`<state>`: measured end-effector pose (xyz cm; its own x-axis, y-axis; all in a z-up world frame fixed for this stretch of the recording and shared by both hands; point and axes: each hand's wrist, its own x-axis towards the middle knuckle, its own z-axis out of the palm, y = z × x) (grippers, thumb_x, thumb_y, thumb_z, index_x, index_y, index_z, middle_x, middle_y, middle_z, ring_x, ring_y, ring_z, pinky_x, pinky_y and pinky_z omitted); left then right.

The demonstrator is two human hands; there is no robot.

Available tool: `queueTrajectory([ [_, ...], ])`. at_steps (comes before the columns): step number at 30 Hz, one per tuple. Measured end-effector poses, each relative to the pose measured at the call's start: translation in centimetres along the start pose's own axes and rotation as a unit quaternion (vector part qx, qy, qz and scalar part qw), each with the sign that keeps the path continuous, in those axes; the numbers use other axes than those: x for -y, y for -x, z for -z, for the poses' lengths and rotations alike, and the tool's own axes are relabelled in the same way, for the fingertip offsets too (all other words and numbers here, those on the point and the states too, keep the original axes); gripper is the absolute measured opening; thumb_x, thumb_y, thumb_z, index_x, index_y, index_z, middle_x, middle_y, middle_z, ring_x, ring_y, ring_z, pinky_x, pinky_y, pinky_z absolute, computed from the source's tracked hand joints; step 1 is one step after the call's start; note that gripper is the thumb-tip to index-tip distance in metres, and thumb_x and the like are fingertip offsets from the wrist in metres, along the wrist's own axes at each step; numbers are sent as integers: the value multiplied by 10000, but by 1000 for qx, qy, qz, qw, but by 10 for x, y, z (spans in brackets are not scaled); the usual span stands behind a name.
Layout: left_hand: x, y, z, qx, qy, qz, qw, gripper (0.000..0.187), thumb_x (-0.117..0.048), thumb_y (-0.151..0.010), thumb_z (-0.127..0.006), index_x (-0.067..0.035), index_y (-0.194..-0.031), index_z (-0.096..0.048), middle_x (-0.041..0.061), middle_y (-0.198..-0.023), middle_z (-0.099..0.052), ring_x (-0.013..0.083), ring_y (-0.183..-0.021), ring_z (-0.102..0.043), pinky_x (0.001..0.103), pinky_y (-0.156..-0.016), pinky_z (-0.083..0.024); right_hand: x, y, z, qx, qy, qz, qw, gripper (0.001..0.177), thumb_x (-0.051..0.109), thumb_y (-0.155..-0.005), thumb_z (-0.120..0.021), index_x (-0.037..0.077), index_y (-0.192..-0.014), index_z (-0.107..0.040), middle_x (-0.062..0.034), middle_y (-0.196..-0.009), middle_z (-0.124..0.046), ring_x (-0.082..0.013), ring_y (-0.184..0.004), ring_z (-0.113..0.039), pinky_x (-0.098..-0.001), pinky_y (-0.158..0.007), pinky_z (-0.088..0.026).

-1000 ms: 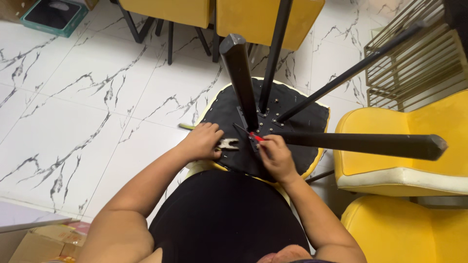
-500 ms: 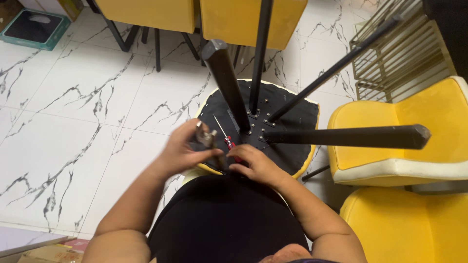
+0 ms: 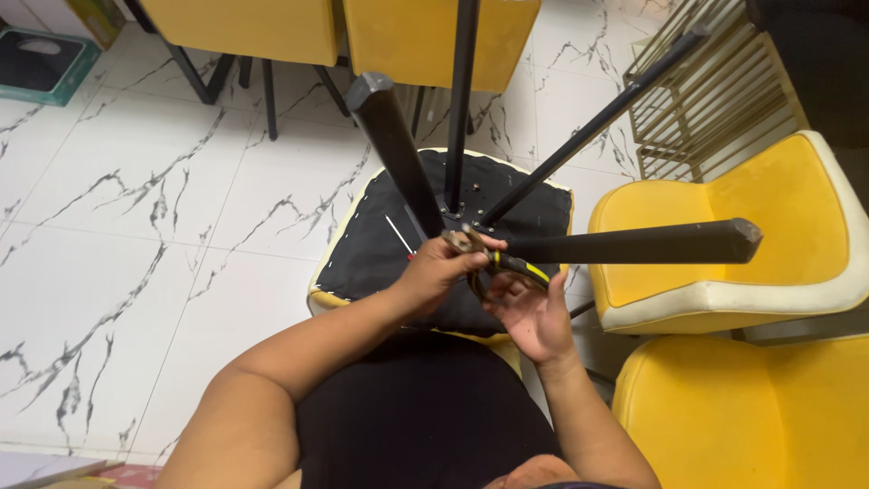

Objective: The person assembles a chair by attaching its legs to the seat base. They use a screwdriver to tighten screws at each leg joint and then secure the legs with a yellow zip tie.

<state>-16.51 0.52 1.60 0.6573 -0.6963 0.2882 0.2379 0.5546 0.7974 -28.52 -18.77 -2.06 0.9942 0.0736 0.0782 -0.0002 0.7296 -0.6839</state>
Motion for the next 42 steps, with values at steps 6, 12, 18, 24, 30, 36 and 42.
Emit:
queueTrajectory([
  [6, 20, -7, -10, 157, -252, -111, 948, 423, 80, -894, -595, -35, -1283, -717, 88, -1304, -747, 226, -1351, -651, 460, -1307, -335, 2, -4, -22, -187, -86, -97, 974, 712, 722, -984, -331, 160, -1374, -529, -105, -1335, -598, -302, -1289, -517, -563, -1084, -377],
  [12, 20, -3, -38, 315, -339, -218, 859, 473, 54, -828, -712, -87, -1279, -675, 75, -1354, -680, 266, -1446, -539, 496, -1329, -289, 12, 15, -50, -84, -161, -66, 981, 635, 622, -951, -391, 172, -1378, -529, -316, -1443, -497, -396, -1379, -438, -537, -1136, -306],
  [18, 19, 2, -47, 235, -423, -239, 842, 623, -24, -851, -754, -31, -1432, -529, 132, -1479, -563, 332, -1461, -464, 505, -1247, -323, 18, 39, -14, -151, -247, 74, 954, 483, 284, -939, -524, 81, -1377, -544, -254, -1504, -483, -402, -1422, -458, -503, -1217, -342],
  [24, -14, 6, 15, 90, -543, -114, 827, 430, -138, -884, -753, -100, -1300, -652, 106, -1343, -663, 295, -1305, -603, 396, -1108, -484, 72, 43, 34, -171, -29, 255, 951, 578, 217, -777, -633, 115, -1343, -564, -231, -1481, -496, -401, -1395, -478, -561, -1215, -337],
  [30, -65, 6, 93, 102, -671, 225, 699, 299, -323, -915, -659, -153, -1138, -765, 93, -1105, -754, 296, -1026, -708, 412, -919, -534, 89, -46, 100, -130, 23, 271, 954, 442, 178, -1004, -550, 58, -1430, -546, -217, -1403, -517, -352, -1305, -469, -540, -1191, -372],
  [36, -76, -27, 154, -21, -685, 191, 702, 285, -303, -955, -648, -135, -1161, -748, 125, -1081, -754, 316, -1005, -705, 425, -899, -541, 68, -123, 100, -36, 137, 244, 959, 730, -9, -814, -471, -5, -1543, -446, -122, -1560, -465, -271, -1430, -453, -463, -1221, -372],
  [42, -35, -110, 171, 131, -475, 127, 861, 295, -228, -958, -678, -61, -1197, -722, 75, -1107, -778, 208, -1054, -730, 337, -947, -558, 63, -139, 72, -29, 282, 288, 915, 787, -53, -758, -452, -47, -1544, -410, -135, -1661, -332, -288, -1518, -380, -462, -1274, -325],
])
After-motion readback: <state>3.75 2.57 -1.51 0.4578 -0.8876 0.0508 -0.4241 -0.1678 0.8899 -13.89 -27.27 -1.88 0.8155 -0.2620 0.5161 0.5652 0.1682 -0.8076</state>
